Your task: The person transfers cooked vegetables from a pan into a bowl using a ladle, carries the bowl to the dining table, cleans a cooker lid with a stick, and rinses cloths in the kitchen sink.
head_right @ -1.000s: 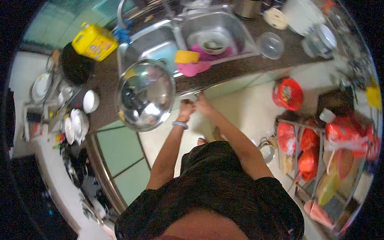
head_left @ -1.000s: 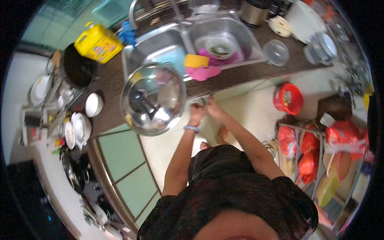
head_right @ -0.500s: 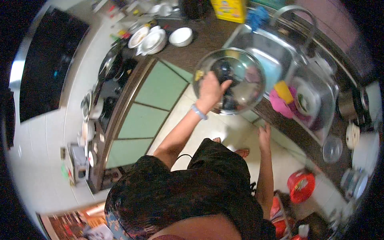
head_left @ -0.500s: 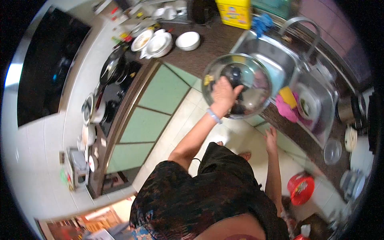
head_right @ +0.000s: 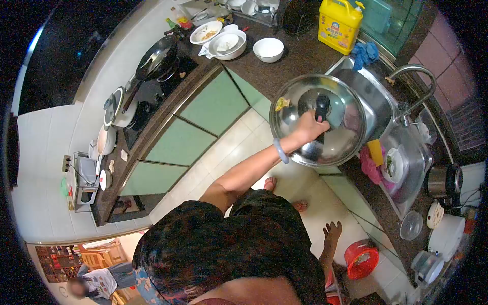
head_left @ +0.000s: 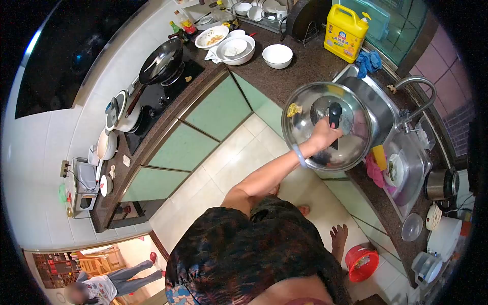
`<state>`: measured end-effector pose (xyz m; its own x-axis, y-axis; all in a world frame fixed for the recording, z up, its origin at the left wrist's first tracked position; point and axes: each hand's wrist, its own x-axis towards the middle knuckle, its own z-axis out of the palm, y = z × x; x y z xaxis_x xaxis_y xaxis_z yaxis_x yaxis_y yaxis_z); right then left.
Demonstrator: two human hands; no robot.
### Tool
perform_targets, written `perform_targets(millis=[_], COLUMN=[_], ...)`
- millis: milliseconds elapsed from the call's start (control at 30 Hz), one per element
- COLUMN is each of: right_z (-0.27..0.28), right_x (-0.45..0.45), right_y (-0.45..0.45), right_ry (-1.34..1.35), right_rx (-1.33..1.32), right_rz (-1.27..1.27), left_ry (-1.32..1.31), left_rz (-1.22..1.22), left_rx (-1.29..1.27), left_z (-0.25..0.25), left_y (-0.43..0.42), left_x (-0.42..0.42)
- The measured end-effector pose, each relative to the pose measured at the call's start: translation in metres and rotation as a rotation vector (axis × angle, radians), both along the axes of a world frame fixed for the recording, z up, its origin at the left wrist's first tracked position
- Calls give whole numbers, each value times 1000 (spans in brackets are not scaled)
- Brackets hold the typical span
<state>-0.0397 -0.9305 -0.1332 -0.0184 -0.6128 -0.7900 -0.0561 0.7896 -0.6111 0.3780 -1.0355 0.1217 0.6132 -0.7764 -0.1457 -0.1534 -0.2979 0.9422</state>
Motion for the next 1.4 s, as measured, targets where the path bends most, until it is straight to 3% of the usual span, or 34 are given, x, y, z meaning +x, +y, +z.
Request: perform_targets(millis=[100, 167, 267, 333, 400, 433, 467, 533, 567, 633, 767, 800, 833, 867, 933, 967, 1000, 1100, 1400], right_z=[-8, -16, -39, -44, -47, -53, -56, -64, -78, -117, -201, -223, -199, -176, -184, -183, -148, -104, -41], right_x=[-6, -7, -16, -27, -28, -26, -26, -38, -40, -46, -27, -20, 15, 58, 103, 133, 171, 241, 272], right_y=[7, 5, -1, -4, -8, -8, -10, -12, -7, 12, 72, 89, 106, 120, 142, 144, 147, 161, 192], right_ry=[-33, -51, 84, 102, 197, 308, 305, -118, -119, 37, 159, 144, 65, 276, 146, 208, 301, 240, 431], right_rx=[60, 49, 52, 36, 19, 0, 2, 348, 362, 273, 228, 229, 241, 156, 293, 332, 182, 114, 176], right_rz=[2, -16, 170, 248, 371, 367, 355, -128, -165, -71, -1, 2, -3, 1, -250, -72, 134, 207, 184], left_ry=[81, 94, 32, -118, -165, -151, -352, -401, -482, -360, -317, -316, -324, -315, -301, -345, -288, -255, 4], left_rz=[-63, -38, 31, 106, 135, 168, 250, 278, 302, 325, 470, 485, 524, 546, 474, 478, 519, 495, 468], left_rx=[-95, -133, -245, -129, -184, -226, -58, -140, -41, -50, -20, -53, -74, -19, -23, -50, -33, -3, -2], left_z=[15, 66, 89, 125, 142, 163, 162, 189, 199, 209, 253, 247, 241, 237, 234, 229, 218, 194, 131], left_y=[17, 46, 73, 97, 116, 128, 135, 157, 168, 188, 221, 230, 239, 245, 254, 258, 262, 274, 296], left_x=[22, 36, 78, 113, 159, 172, 212, 260, 297, 386, 482, 532, 573, 615, 649, 660, 691, 729, 802])
